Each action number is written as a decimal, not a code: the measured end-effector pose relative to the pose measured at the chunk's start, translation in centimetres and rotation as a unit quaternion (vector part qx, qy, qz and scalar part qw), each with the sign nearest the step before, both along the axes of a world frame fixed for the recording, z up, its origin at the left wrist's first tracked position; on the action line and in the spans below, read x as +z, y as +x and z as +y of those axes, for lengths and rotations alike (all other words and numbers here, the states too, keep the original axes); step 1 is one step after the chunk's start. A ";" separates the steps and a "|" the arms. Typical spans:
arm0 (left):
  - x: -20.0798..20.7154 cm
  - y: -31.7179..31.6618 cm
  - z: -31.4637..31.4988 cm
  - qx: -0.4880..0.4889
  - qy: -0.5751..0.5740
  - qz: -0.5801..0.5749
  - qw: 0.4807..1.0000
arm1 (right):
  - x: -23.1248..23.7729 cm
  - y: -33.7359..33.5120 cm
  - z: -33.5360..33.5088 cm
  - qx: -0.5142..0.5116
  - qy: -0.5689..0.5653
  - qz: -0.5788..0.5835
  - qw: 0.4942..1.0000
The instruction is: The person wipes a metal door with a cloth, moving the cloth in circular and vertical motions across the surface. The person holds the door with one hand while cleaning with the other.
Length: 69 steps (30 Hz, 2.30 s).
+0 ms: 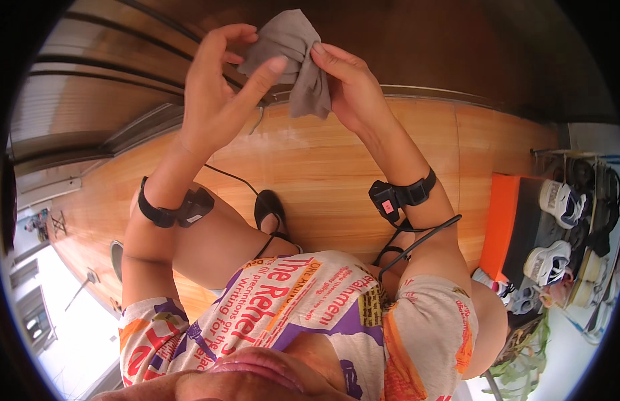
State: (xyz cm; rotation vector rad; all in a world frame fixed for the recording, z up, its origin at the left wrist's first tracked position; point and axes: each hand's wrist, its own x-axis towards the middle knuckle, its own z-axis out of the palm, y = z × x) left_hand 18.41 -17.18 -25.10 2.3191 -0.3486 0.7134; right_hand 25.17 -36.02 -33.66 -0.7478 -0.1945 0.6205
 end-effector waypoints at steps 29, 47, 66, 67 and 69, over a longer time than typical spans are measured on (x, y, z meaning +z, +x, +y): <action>-0.8 0.2 5.6 0.078 0.110 0.397 0.908 | -4.8 2.5 -1.5 -0.056 -0.121 -0.440 0.888; 0.4 2.3 14.1 0.238 0.129 0.328 0.905 | -21.8 -4.5 4.3 -0.181 -0.048 0.201 0.961; -1.9 1.8 10.1 0.196 -0.131 0.198 0.951 | -18.1 2.8 2.4 -0.411 -0.161 0.079 0.894; -1.8 1.7 10.2 0.180 -0.105 0.110 0.972 | -15.3 2.6 2.7 -0.465 -0.152 0.055 0.871; -1.4 1.4 10.1 0.161 -0.104 0.071 0.979 | -11.7 2.0 3.2 -0.460 -0.175 0.070 0.868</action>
